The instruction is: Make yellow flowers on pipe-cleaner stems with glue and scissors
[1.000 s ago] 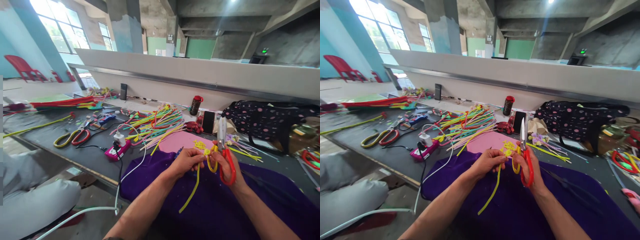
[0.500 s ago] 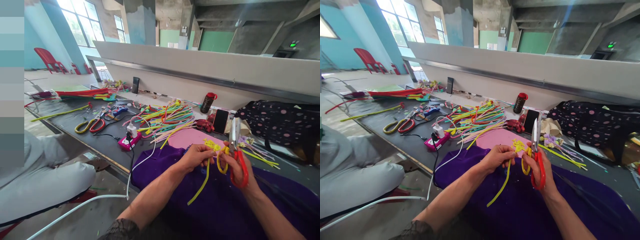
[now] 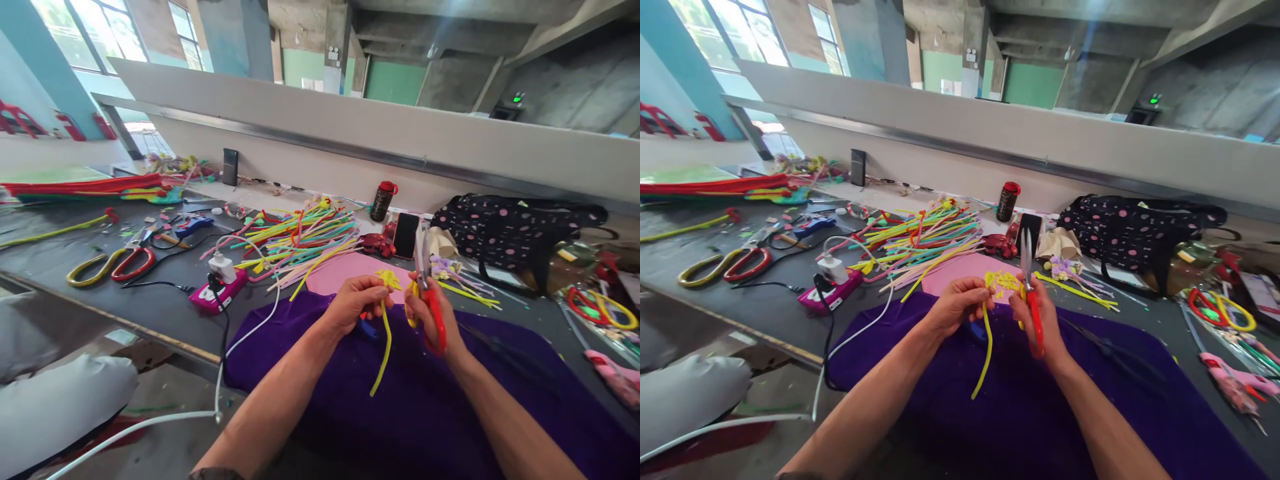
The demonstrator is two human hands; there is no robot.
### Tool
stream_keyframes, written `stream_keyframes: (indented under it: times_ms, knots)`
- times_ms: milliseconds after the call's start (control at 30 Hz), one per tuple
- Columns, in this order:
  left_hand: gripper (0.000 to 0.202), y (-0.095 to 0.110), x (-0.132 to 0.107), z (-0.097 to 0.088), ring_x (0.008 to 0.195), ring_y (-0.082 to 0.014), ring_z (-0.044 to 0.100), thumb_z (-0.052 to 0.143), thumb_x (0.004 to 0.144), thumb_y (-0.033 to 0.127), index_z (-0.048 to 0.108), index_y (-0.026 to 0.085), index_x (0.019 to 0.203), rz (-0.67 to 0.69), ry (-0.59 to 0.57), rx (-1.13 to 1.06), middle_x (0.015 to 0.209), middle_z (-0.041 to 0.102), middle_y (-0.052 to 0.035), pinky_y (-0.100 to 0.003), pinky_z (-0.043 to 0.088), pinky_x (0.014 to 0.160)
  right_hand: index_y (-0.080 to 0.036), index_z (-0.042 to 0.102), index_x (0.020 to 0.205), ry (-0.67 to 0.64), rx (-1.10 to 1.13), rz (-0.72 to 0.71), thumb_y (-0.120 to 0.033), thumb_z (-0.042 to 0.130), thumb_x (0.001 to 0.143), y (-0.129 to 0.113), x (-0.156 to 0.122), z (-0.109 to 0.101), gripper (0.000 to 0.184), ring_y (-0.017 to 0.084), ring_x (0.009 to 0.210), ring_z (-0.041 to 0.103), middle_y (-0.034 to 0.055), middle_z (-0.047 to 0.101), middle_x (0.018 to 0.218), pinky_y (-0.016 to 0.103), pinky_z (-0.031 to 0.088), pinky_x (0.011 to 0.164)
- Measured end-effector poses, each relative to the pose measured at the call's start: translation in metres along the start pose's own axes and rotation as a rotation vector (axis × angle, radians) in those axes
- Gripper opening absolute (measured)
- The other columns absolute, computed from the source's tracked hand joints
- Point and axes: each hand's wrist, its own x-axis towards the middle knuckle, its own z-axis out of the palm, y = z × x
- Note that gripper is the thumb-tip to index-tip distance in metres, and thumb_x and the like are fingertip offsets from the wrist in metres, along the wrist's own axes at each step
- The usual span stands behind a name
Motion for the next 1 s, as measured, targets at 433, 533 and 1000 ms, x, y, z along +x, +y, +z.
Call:
stream_keyframes:
  times_ms: [433,533,1000]
  knots:
    - [0.022,0.001,0.000,-0.003,0.041,-0.0038,0.047,0.061,0.068,0.034,0.059,0.013,0.075,0.035,0.052,0.090,0.063,0.061,-0.0014,-0.014,0.032,0.036,-0.022,0.037,0.118,-0.135,-0.474,-0.209,-0.029,0.059,0.073,0.001,0.000,-0.006,0.051,0.013,0.056,0.053,0.0016,0.057,0.083,0.026,0.044,0.055]
    - [0.021,0.000,0.001,-0.005,0.039,-0.0035,0.045,0.061,0.068,0.032,0.060,0.012,0.076,0.040,0.050,0.077,0.060,0.060,-0.0004,-0.014,0.032,0.036,-0.021,0.038,0.118,-0.152,-0.575,-0.265,-0.032,0.058,0.074,-0.004,0.000,-0.006,0.049,0.014,0.059,0.053,0.0023,0.058,0.083,0.027,0.044,0.058]
    - [0.013,0.002,0.002,-0.010,0.037,-0.0028,0.042,0.060,0.069,0.027,0.060,0.014,0.072,0.089,0.093,0.098,0.054,0.057,0.0022,-0.015,0.030,0.037,-0.020,0.043,0.114,-0.106,-0.658,-0.416,-0.030,0.060,0.073,-0.007,0.000,-0.005,0.046,0.015,0.069,0.052,0.0039,0.056,0.094,0.026,0.043,0.063]
